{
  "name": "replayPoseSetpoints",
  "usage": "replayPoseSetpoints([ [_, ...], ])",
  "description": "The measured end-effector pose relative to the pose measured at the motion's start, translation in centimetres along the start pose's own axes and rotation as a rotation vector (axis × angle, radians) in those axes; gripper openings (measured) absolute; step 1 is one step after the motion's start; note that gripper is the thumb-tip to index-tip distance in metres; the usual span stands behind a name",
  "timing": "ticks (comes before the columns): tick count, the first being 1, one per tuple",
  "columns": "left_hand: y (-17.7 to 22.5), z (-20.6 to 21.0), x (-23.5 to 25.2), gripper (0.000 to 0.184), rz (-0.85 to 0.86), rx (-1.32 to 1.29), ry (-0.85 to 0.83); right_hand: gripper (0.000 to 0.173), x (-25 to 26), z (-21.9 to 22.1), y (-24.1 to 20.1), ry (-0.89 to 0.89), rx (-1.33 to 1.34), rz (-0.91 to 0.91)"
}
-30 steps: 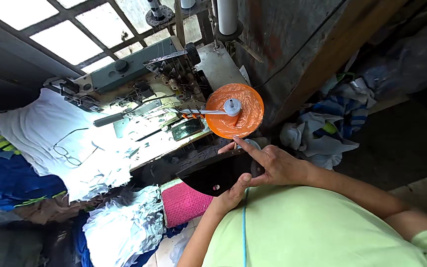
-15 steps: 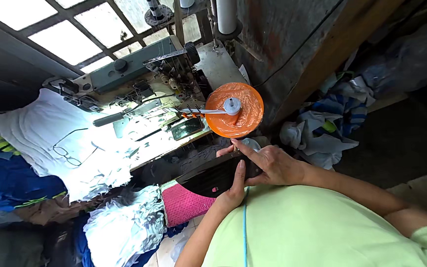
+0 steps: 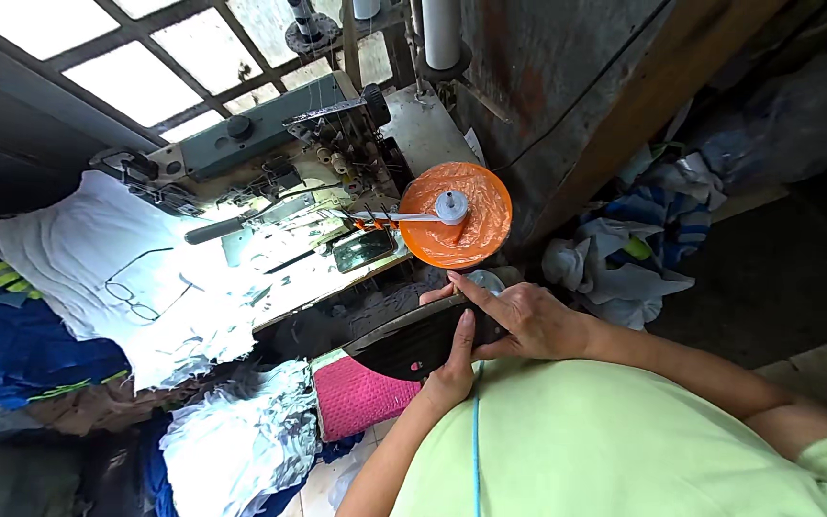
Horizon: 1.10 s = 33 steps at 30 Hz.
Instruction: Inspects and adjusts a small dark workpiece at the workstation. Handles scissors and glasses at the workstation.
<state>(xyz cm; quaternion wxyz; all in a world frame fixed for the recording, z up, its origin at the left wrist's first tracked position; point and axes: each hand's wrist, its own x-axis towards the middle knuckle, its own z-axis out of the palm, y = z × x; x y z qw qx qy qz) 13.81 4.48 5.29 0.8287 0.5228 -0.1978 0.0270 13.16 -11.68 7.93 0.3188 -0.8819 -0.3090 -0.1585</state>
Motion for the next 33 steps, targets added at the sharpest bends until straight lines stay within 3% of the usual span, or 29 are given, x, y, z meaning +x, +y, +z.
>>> replayPoseSetpoints([
  [12, -0.5, 0.5, -0.1, 0.021, -0.021, -0.09, 0.074, 0.078, 0.0, 0.0, 0.0, -0.012, -0.021, 0.004],
  [18, -0.4, 1.2, -0.3, 0.014, -0.076, -0.137, 0.165, 0.074, 0.1, 0.0, 0.1, 0.003, -0.03, -0.01],
  [23, -0.4, 0.7, 0.2, 0.014, -0.109, -0.076, 0.056, 0.079, 0.0, -0.3, 0.3, -0.005, -0.032, 0.041],
  [27, -0.1, -0.1, 0.1, 0.022, -0.231, -0.054, -0.063, 0.086, 0.0, -0.6, 0.4, -0.06, 0.042, 0.089],
  [31, -0.2, -0.3, 0.2, 0.034, -0.212, -0.05, -0.073, 0.089, -0.1, -0.4, 0.5, -0.058, 0.086, 0.106],
  [33, -0.2, -0.1, 0.3, 0.028, -0.17, -0.054, -0.066, 0.088, -0.1, -0.3, 0.6, -0.041, 0.094, 0.114],
])
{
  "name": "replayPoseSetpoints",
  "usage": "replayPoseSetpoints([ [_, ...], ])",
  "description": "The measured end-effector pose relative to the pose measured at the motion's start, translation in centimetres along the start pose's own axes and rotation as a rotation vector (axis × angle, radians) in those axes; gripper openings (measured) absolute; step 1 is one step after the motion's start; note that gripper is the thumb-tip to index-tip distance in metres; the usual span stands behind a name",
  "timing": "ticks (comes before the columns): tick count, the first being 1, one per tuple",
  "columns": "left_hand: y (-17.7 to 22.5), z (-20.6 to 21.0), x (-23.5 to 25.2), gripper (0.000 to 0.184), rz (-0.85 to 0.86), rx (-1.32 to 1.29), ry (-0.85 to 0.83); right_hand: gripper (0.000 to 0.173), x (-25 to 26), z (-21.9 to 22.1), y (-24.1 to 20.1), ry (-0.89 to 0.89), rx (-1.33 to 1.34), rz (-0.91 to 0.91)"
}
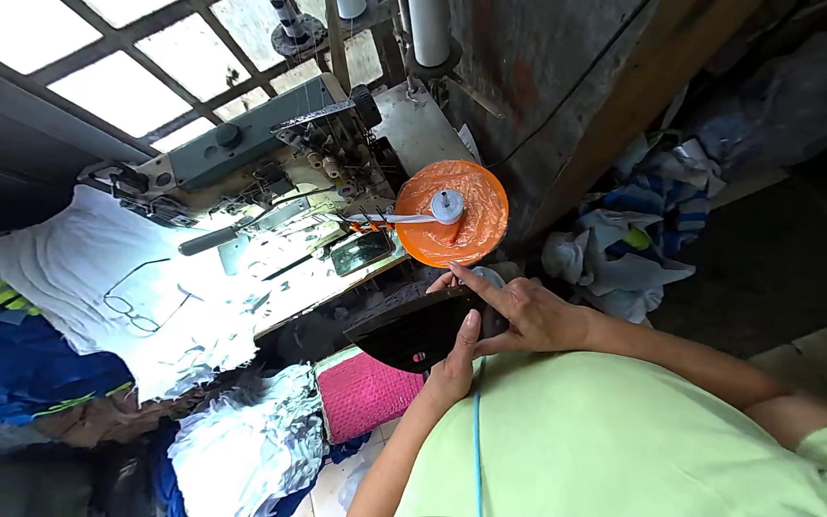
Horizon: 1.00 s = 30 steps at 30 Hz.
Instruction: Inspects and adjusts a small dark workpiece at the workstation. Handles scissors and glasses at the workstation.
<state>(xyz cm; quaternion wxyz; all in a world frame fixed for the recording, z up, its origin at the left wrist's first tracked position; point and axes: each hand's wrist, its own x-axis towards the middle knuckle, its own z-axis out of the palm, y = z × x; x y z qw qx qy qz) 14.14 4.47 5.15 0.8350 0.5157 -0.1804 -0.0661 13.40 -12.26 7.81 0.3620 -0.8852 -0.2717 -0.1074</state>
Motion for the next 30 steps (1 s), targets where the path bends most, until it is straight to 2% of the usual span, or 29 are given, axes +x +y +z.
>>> replayPoseSetpoints([
  [4, 0.2, 0.2, 0.2, 0.018, 0.091, 0.083, -0.048, 0.082, 0.2, -0.2, 0.2, 0.0, 0.033, -0.002],
  [13, 0.1, -0.4, 0.1, 0.024, 0.035, 0.081, -0.064, 0.087, 0.4, -0.2, 0.5, -0.043, 0.081, -0.006],
  [19, 0.0, 0.1, 0.4, 0.022, 0.092, 0.131, -0.035, 0.082, 0.1, 0.2, 0.9, -0.013, 0.049, -0.021],
  [30, -0.5, 0.5, 0.8, 0.016, 0.077, 0.074, 0.068, 0.076, 0.4, 0.1, 1.1, 0.048, -0.061, -0.077],
])
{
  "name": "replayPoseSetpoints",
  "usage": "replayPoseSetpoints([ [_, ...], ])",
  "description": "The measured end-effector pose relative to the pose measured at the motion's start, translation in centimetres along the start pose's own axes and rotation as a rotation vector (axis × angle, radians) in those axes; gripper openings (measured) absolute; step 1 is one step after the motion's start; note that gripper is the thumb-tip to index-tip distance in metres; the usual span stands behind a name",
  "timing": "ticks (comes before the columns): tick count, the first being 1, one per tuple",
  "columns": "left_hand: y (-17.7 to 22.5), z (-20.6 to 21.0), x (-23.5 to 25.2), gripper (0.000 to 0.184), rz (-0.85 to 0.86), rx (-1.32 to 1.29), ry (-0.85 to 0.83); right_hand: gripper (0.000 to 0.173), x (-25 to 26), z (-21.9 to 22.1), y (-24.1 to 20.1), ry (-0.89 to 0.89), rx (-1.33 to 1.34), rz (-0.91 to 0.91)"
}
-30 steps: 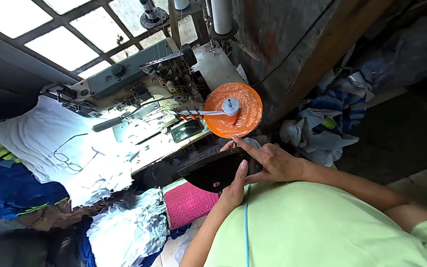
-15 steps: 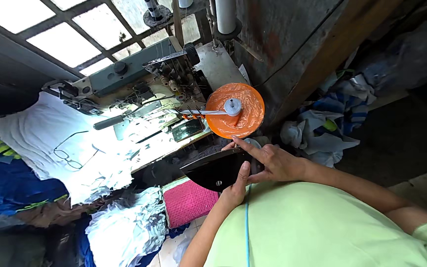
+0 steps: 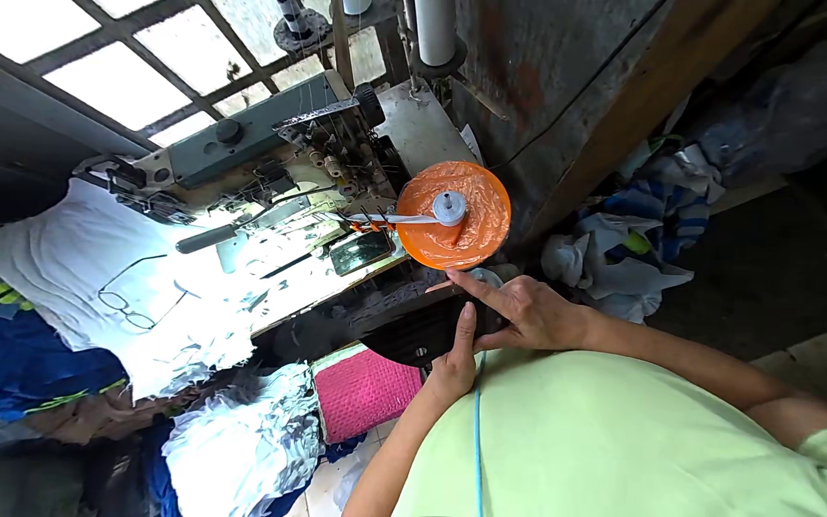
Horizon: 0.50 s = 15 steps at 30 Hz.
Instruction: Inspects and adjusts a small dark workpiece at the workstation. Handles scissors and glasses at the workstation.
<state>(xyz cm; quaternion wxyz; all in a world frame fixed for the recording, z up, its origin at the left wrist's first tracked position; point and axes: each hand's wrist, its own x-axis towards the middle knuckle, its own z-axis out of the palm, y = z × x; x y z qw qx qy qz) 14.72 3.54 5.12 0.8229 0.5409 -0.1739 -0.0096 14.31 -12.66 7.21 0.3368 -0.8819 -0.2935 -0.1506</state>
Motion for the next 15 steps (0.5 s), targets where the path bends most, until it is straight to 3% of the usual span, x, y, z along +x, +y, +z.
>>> replayPoseSetpoints([
  [4, 0.1, 0.2, 0.3, 0.014, 0.004, 0.016, 0.007, 0.076, 0.1, -0.1, 0.1, -0.003, -0.019, 0.01],
  [11, 0.5, -0.8, 0.1, 0.017, -0.078, 0.005, -0.183, 0.085, 0.0, -0.1, 0.0, -0.056, 0.092, 0.062],
  [15, 0.3, -0.8, 0.2, 0.017, -0.037, 0.035, -0.168, 0.086, -0.1, 0.0, 0.2, -0.046, 0.095, 0.069],
])
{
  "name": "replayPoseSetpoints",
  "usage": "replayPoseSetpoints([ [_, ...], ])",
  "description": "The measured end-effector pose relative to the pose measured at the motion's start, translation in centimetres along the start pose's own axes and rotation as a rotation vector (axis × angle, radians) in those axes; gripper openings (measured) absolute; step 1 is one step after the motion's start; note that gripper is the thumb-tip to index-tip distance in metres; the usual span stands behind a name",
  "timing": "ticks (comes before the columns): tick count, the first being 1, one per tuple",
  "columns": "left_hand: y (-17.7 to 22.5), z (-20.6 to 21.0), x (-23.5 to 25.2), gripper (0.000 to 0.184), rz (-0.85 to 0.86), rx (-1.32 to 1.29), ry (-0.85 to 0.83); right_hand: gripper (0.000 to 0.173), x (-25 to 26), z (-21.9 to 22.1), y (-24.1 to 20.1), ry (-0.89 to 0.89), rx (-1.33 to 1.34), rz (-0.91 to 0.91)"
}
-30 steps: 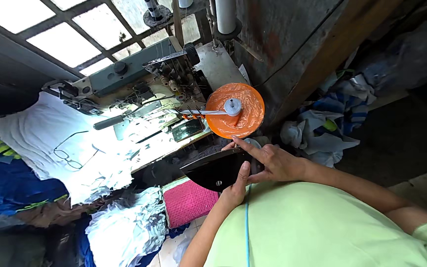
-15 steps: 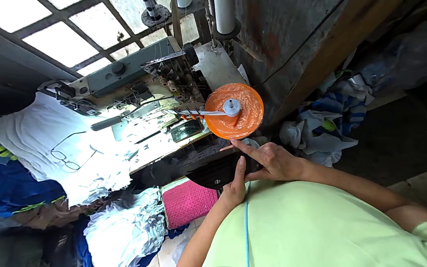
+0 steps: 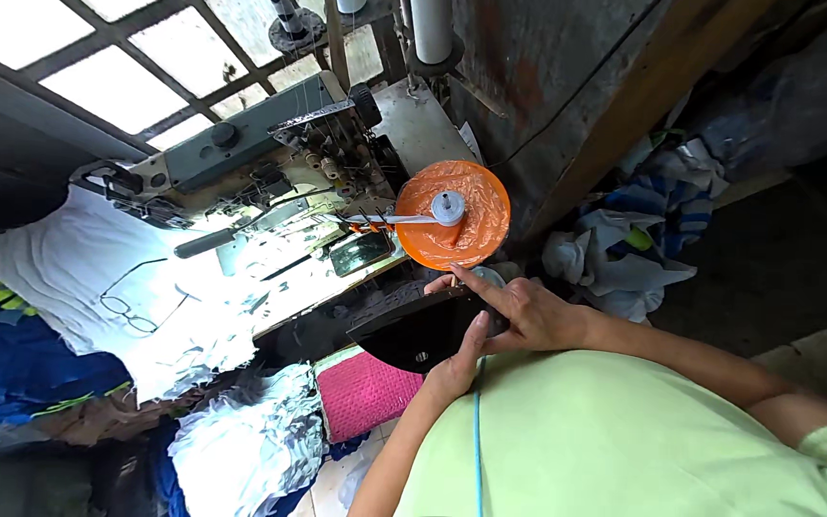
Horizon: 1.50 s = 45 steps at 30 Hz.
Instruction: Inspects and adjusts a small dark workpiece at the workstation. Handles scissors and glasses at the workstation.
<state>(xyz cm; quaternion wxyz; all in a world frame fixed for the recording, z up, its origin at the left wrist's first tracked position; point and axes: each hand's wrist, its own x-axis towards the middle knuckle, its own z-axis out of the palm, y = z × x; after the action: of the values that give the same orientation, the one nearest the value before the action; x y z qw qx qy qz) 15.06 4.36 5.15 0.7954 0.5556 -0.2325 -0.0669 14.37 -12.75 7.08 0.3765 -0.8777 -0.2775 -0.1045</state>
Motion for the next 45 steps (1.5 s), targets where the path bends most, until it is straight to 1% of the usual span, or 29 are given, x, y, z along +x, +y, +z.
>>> replayPoseSetpoints([
  [5, 0.3, 0.3, 0.3, 0.017, -0.041, -0.023, 0.038, 0.085, -0.2, 0.0, 0.1, 0.014, 0.01, 0.004],
  [10, -0.1, 0.1, -0.1, 0.012, -0.036, -0.02, 0.053, 0.081, -0.3, 0.0, -0.1, 0.011, 0.015, 0.005],
  [13, 0.2, 0.1, -0.3, 0.014, -0.071, 0.009, 0.067, 0.081, -0.4, 0.0, -0.2, 0.019, -0.015, 0.005],
  [16, 0.1, 0.2, -0.4, 0.014, -0.06, 0.03, 0.079, 0.08, -0.5, 0.1, -0.3, 0.019, -0.055, 0.01],
  [20, 0.1, 0.5, -0.4, 0.015, -0.07, -0.015, 0.1, 0.078, -0.6, 0.0, -0.3, 0.025, -0.074, -0.008],
  [26, 0.1, 1.1, -0.3, 0.013, -0.041, 0.001, 0.155, 0.074, -0.6, -0.3, -0.5, 0.053, -0.091, -0.021],
  [28, 0.2, 1.2, -0.4, 0.012, -0.041, 0.04, 0.157, 0.077, -0.7, -0.4, -0.5, 0.042, -0.097, -0.008],
  [30, 0.3, 0.9, -0.5, 0.01, -0.036, 0.064, 0.124, 0.082, -0.8, -0.5, -0.6, 0.022, -0.1, 0.011],
  [32, 0.1, 0.7, -0.6, 0.011, -0.03, 0.052, 0.095, 0.084, -0.8, -0.5, -0.6, 0.009, -0.095, 0.01],
  [34, 0.0, 0.6, -0.6, 0.011, -0.03, 0.035, 0.102, 0.084, -0.7, -0.5, -0.7, 0.011, -0.081, 0.007],
  [40, -0.1, 0.8, 0.0, 0.017, 0.059, 0.041, 0.123, 0.079, -0.7, -0.4, -0.5, 0.014, -0.053, 0.007],
  [45, 0.1, 1.0, 0.2, 0.013, 0.056, 0.04, 0.143, 0.075, -0.6, -0.4, -0.2, 0.029, -0.047, -0.007],
])
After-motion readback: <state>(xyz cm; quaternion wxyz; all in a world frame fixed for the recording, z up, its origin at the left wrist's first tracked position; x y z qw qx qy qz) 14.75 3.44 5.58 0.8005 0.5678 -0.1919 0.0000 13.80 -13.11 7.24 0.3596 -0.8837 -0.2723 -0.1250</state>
